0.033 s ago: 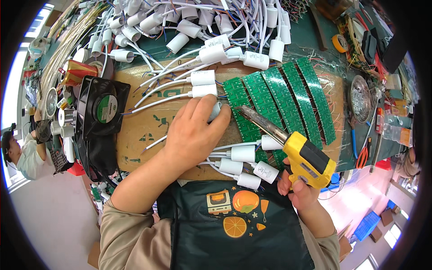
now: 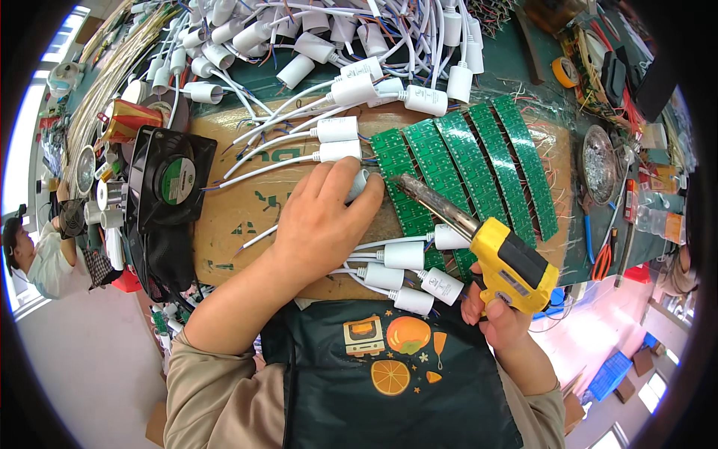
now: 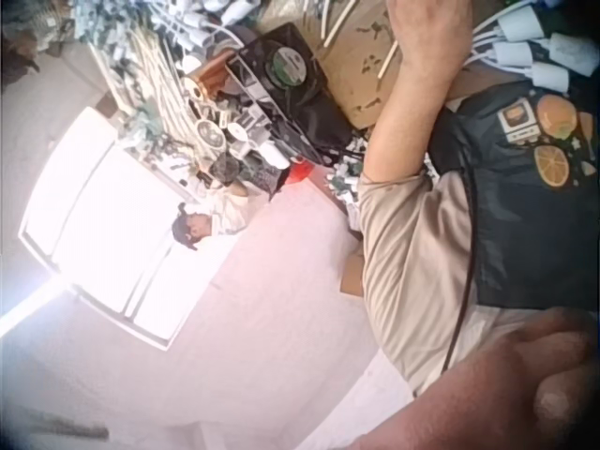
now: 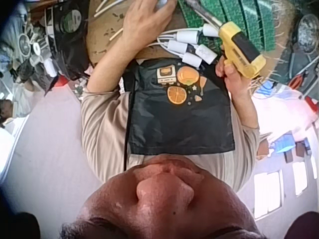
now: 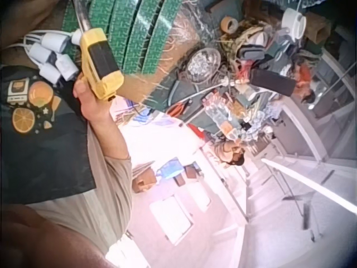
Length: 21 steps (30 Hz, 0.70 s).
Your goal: The person solders wires from electronic components onto circuit board strips using a soldering gun, moves the completed batch aside, and solders another set of components onto new circuit boards.
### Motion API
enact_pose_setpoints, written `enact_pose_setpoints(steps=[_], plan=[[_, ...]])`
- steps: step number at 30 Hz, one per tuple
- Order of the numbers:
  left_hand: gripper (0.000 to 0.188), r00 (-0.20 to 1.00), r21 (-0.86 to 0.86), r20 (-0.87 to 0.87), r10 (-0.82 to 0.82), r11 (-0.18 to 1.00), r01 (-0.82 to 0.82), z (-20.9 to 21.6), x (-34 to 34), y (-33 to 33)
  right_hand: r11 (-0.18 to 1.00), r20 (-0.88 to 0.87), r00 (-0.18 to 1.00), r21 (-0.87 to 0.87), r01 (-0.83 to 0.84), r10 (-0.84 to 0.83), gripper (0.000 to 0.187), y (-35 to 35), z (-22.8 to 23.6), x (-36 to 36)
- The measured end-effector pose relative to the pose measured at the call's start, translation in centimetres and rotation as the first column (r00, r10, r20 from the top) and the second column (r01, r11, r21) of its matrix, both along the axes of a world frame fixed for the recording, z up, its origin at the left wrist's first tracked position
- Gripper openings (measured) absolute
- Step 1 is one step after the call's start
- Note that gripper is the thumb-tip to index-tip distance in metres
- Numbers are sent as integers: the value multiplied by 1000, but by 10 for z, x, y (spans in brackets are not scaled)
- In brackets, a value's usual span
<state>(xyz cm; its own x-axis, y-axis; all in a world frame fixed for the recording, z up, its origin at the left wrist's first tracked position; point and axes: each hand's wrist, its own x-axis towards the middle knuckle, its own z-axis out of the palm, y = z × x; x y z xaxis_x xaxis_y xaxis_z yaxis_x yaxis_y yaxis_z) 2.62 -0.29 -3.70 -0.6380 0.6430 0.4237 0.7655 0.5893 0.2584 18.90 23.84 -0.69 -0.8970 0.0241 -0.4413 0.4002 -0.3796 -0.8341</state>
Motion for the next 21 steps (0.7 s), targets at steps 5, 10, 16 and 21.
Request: enact_pose_setpoints(steps=[5, 10, 16, 21], plan=[[39, 1000, -5, 3, 5, 1000, -5, 0, 1, 0, 999, 14, 1000, 36, -14, 14, 67, -1, 4, -7], [38, 1000, 0, 17, 7, 1000, -7, 2, 1, -2, 998, 17, 1000, 65, 7, -8, 65, -6, 5, -8], [37, 1000, -9, 17, -2, 1000, 2, 2, 1, 1, 998, -3, 999, 59, 37, -37, 69, -2, 1, -7], [37, 1000, -4, 15, 7, 1000, -7, 1, 1, 0, 1000, -57, 998, 17, 17, -16, 75, 3, -1, -5]])
